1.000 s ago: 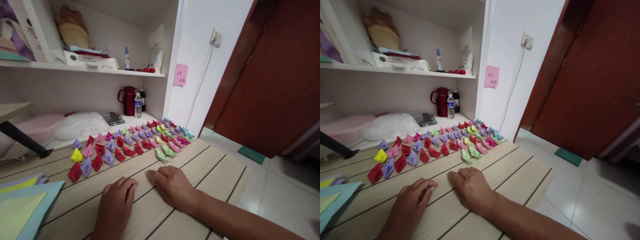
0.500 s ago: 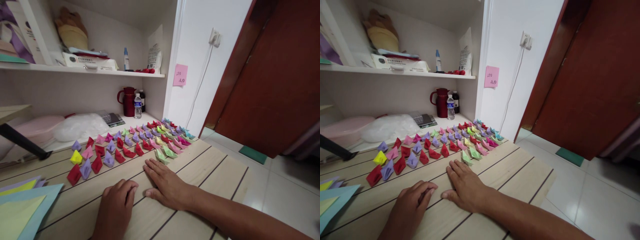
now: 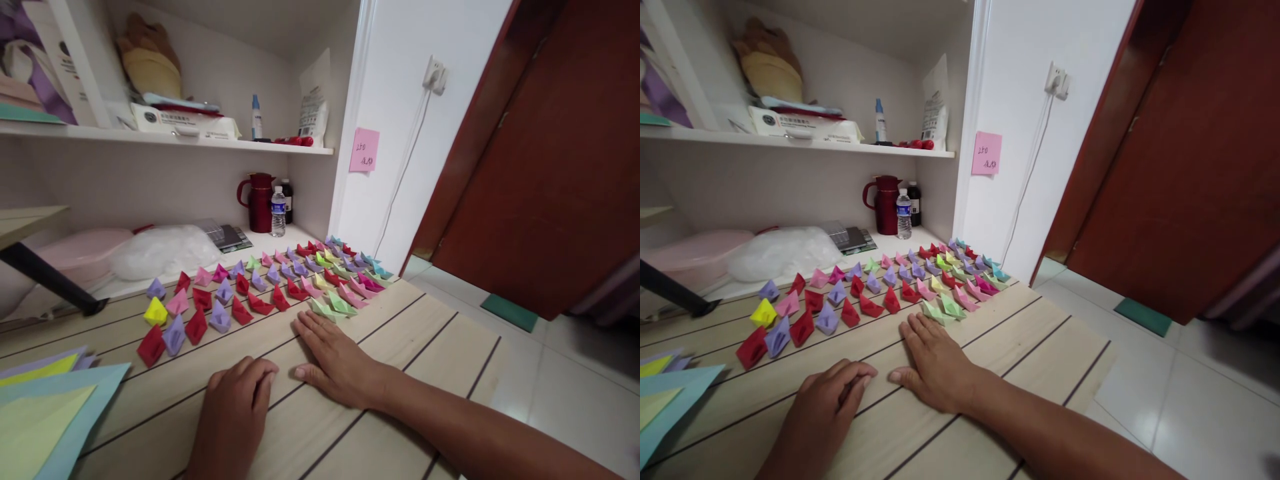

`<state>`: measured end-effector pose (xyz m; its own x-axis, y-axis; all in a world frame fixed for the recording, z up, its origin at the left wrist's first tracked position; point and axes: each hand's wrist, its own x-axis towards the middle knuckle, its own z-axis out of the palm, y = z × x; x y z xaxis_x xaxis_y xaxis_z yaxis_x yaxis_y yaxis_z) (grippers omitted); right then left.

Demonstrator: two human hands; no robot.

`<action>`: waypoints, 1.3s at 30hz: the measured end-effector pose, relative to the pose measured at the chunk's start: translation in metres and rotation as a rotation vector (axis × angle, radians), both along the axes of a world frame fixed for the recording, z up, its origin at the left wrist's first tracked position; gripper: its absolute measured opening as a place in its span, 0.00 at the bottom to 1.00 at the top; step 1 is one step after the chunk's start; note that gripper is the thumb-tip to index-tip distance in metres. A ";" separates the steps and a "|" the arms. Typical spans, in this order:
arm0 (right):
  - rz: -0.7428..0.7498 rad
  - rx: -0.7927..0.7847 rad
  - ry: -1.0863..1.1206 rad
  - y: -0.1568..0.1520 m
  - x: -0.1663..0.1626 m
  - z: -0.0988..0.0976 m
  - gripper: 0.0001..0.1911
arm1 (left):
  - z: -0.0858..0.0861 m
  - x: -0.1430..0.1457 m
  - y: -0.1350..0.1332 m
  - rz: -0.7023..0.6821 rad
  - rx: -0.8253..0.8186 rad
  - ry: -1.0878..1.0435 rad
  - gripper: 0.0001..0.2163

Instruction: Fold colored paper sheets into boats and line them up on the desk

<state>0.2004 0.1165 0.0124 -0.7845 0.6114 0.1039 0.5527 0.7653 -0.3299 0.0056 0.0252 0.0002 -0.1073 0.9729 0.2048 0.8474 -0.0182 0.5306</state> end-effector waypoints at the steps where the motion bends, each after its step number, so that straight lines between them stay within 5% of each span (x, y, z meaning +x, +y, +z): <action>1: -0.002 0.002 -0.002 0.000 -0.001 -0.001 0.43 | 0.000 0.000 0.000 0.001 0.001 0.001 0.12; 19: 0.024 0.046 0.077 0.003 -0.006 -0.001 0.38 | -0.006 -0.002 0.002 0.013 0.034 0.015 0.12; 29: 0.179 0.076 0.319 -0.007 0.001 0.003 0.12 | -0.006 -0.003 0.001 0.000 0.080 0.057 0.12; 32: 0.076 -0.046 0.380 -0.012 0.009 0.007 0.12 | -0.002 -0.001 -0.001 0.011 0.050 0.034 0.12; 37: -0.396 -0.226 0.646 -0.005 0.034 0.003 0.13 | 0.001 -0.001 0.000 0.006 -0.022 -0.017 0.12; 39: -0.467 -0.336 0.725 -0.002 0.042 0.000 0.15 | 0.001 -0.001 0.000 0.007 -0.032 -0.019 0.11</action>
